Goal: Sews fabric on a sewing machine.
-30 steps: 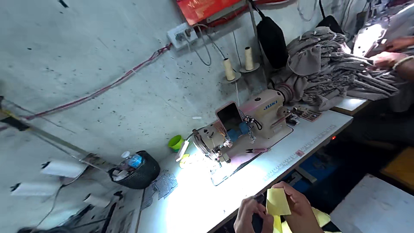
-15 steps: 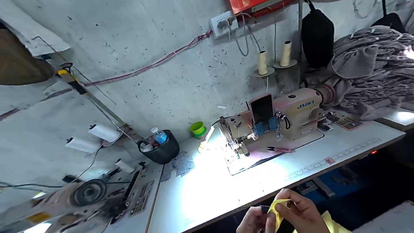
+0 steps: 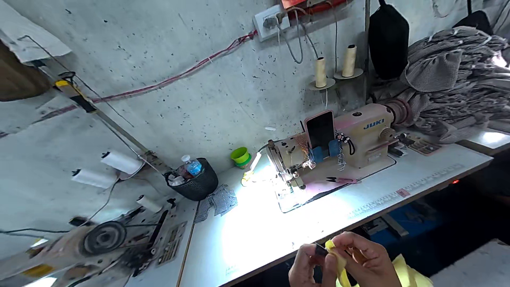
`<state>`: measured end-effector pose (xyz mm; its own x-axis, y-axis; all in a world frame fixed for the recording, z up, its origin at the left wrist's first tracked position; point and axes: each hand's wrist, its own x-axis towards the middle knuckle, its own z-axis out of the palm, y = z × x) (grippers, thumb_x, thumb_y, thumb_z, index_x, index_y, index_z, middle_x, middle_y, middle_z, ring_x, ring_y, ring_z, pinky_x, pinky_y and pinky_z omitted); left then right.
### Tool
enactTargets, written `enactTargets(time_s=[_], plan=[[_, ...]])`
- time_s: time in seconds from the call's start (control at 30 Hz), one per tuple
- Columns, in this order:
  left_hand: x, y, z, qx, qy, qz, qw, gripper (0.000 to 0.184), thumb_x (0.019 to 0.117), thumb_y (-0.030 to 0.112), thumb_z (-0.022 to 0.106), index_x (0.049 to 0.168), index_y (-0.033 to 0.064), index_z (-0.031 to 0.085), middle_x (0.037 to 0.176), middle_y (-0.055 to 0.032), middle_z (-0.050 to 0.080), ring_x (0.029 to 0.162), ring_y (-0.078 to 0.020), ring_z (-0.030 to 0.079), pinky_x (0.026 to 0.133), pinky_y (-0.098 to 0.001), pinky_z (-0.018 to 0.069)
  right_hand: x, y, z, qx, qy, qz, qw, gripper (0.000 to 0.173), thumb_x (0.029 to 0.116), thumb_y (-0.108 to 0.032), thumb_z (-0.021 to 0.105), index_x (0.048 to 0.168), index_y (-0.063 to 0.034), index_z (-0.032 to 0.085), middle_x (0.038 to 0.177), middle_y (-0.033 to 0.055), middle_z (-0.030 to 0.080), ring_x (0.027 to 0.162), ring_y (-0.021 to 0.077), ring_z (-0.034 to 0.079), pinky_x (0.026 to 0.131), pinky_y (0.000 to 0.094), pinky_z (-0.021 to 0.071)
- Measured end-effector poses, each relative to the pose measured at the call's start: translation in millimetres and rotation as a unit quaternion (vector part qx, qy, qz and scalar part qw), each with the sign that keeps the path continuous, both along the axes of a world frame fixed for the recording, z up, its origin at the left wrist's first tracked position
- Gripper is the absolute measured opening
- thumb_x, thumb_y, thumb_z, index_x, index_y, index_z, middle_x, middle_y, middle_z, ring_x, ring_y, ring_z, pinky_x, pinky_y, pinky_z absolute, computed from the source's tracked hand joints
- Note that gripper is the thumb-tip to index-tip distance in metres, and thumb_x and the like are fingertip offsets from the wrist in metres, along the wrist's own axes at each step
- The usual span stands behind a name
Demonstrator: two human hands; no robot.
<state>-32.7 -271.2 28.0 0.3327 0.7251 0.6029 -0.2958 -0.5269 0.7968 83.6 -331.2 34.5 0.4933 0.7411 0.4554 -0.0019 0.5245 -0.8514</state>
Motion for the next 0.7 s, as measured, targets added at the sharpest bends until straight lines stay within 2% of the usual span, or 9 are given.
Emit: enactTargets(time_s=[0.07, 0.2, 0.27, 0.33, 0.4, 0.47, 0.53, 0.6, 0.7], plan=[[0, 0, 8, -0.005, -0.002, 0.002, 1.000, 0.014, 0.0937, 0.008, 0.070, 0.106, 0.0118, 0.065, 0.092, 0.0067, 0.071, 0.082, -0.0012, 0.068, 0.078, -0.0211, 0.0596, -2, 0, 0, 0.025, -0.008, 0.000, 1.000, 0.014, 0.0914, -0.002, 0.071, 0.102, -0.0110, 0.074, 0.098, -0.0060, 0.076, 0.093, 0.0036, 0.071, 0.088, 0.0245, 0.0596], [-2, 4, 18, 0.004, -0.003, 0.022, 1.000, 0.006, 0.0943, 0.008, 0.069, 0.100, 0.0095, 0.071, 0.095, 0.0040, 0.069, 0.084, -0.0015, 0.067, 0.077, -0.0189, 0.0588, -6, 3, 2, 0.049, -0.019, -0.007, 0.999, 0.014, 0.0929, -0.003, 0.070, 0.104, -0.0104, 0.072, 0.101, -0.0056, 0.074, 0.096, 0.0032, 0.069, 0.089, 0.0237, 0.0582], [-3, 6, 24, -0.001, 0.006, 0.032, 0.999, 0.003, 0.0948, 0.007, 0.067, 0.096, 0.0069, 0.070, 0.094, 0.0029, 0.068, 0.083, -0.0015, 0.066, 0.075, -0.0182, 0.0580, -7, 2, 5, 0.069, -0.021, 0.007, 0.997, 0.018, 0.0962, -0.012, 0.068, 0.113, -0.0163, 0.066, 0.105, -0.0094, 0.071, 0.100, 0.0019, 0.067, 0.092, 0.0234, 0.0564], [-5, 7, 30, -0.003, 0.005, 0.038, 0.999, 0.005, 0.0962, 0.009, 0.066, 0.095, 0.0074, 0.070, 0.093, 0.0036, 0.068, 0.084, -0.0010, 0.066, 0.076, -0.0180, 0.0577, -6, 3, 4, 0.093, -0.057, 0.016, 0.994, 0.026, 0.0952, -0.024, 0.073, 0.119, -0.0228, 0.063, 0.114, -0.0119, 0.069, 0.112, 0.0011, 0.064, 0.100, 0.0243, 0.0540], [-7, 6, 34, -0.006, 0.000, 0.034, 0.999, 0.006, 0.0969, 0.010, 0.066, 0.096, 0.0085, 0.071, 0.094, 0.0041, 0.069, 0.086, -0.0010, 0.066, 0.078, -0.0179, 0.0575, -7, 3, 5, 0.101, -0.103, 0.005, 0.990, 0.026, 0.0921, -0.023, 0.077, 0.114, -0.0177, 0.065, 0.117, -0.0067, 0.069, 0.117, 0.0024, 0.062, 0.101, 0.0238, 0.0530], [-9, 5, 37, -0.010, -0.003, 0.016, 1.000, 0.007, 0.0979, 0.010, 0.064, 0.097, 0.0104, 0.072, 0.094, 0.0055, 0.070, 0.086, -0.0005, 0.066, 0.079, -0.0179, 0.0572, -8, 4, 6, 0.093, -0.108, -0.011, 0.990, 0.014, 0.0944, -0.017, 0.074, 0.107, -0.0125, 0.068, 0.111, -0.0025, 0.071, 0.112, 0.0044, 0.065, 0.096, 0.0235, 0.0550], [-9, 5, 37, -0.020, -0.012, -0.007, 1.000, 0.010, 0.0989, 0.011, 0.063, 0.100, 0.0126, 0.073, 0.094, 0.0072, 0.071, 0.084, 0.0004, 0.067, 0.078, -0.0180, 0.0573, -6, 5, 9, 0.080, -0.080, -0.009, 0.994, 0.005, 0.0963, -0.013, 0.070, 0.101, -0.0111, 0.071, 0.103, -0.0027, 0.073, 0.104, 0.0045, 0.067, 0.092, 0.0239, 0.0565], [-9, 4, 37, -0.030, -0.023, -0.026, 0.999, 0.010, 0.0994, 0.013, 0.063, 0.103, 0.0142, 0.073, 0.094, 0.0084, 0.072, 0.083, 0.0012, 0.066, 0.078, -0.0175, 0.0567, -4, 4, 12, 0.067, -0.070, -0.004, 0.995, 0.003, 0.0969, -0.013, 0.069, 0.100, -0.0116, 0.070, 0.100, -0.0045, 0.072, 0.100, 0.0020, 0.067, 0.090, 0.0223, 0.0564], [-9, 4, 38, -0.030, -0.020, -0.032, 0.999, 0.013, 0.0920, 0.017, 0.075, 0.105, 0.0159, 0.074, 0.094, 0.0078, 0.072, 0.083, 0.0006, 0.066, 0.077, -0.0181, 0.0569, -3, 3, 13, 0.070, -0.068, 0.001, 0.995, 0.005, 0.0947, -0.012, 0.072, 0.099, -0.0104, 0.071, 0.099, -0.0036, 0.072, 0.099, 0.0026, 0.067, 0.090, 0.0224, 0.0569]])
